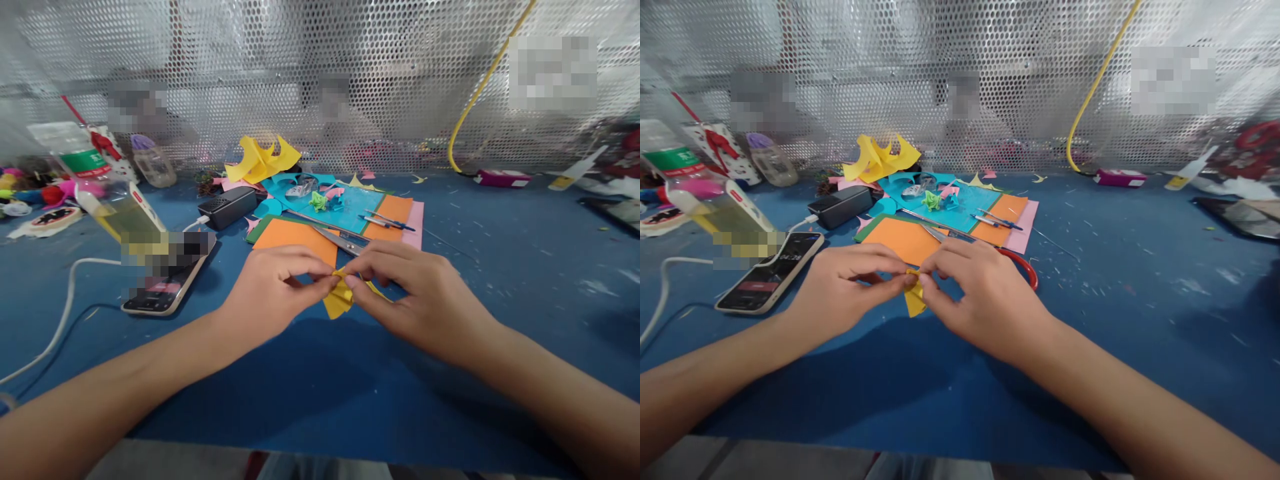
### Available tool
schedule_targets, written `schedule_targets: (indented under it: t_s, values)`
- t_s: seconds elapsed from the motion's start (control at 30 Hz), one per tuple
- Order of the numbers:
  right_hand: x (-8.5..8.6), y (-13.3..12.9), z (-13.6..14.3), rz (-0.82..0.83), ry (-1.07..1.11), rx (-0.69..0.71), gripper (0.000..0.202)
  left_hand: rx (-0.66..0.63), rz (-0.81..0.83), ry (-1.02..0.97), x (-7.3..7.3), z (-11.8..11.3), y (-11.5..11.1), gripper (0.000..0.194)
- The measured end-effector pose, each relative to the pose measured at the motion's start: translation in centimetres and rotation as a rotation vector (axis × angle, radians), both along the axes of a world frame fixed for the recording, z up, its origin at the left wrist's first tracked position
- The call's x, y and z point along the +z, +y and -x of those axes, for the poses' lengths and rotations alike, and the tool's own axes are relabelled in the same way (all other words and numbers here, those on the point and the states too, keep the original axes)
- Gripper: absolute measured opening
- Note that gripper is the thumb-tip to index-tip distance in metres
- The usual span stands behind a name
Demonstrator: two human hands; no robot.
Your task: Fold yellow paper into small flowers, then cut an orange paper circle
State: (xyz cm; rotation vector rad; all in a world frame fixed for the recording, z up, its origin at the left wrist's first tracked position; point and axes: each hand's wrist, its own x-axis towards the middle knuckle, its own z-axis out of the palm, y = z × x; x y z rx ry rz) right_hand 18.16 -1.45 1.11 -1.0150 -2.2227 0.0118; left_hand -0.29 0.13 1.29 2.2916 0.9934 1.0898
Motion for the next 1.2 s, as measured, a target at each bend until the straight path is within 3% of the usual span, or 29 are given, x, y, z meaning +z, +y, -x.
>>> schedule_targets:
  t_s: [0.27,0.57,0.87,1.1,1.2]
  values:
    - [-0.13,0.11,-0.07,-0.070,-0.058,0.122,0.014,-0.024,0.013,0.034,-0.06,0.13,0.08,0.009]
    - [0.03,0.05,0.18,0.010,-0.042,-0.008,0.008,-0.037,-0.164,0.105,-0.38,0.20,0.26,0.009]
    - [-0.61,-0.19,0.34,-0.053,-0.118,0.075,0.015,-0.026,-0.048,0.149,-0.41,0.22,0.37,0.012]
    - [-0.31,-0.22,0.30,-0.069,-0.050,-0.007,0.005,-0.028,-0.086,0.141,-0.53,0.28,0.35,0.010]
    - [-0.21,-0.15,0.25,-0.117,-0.086,0.032,0.008,-0.029,-0.106,0.160,-0.49,0.24,0.32,0.012]
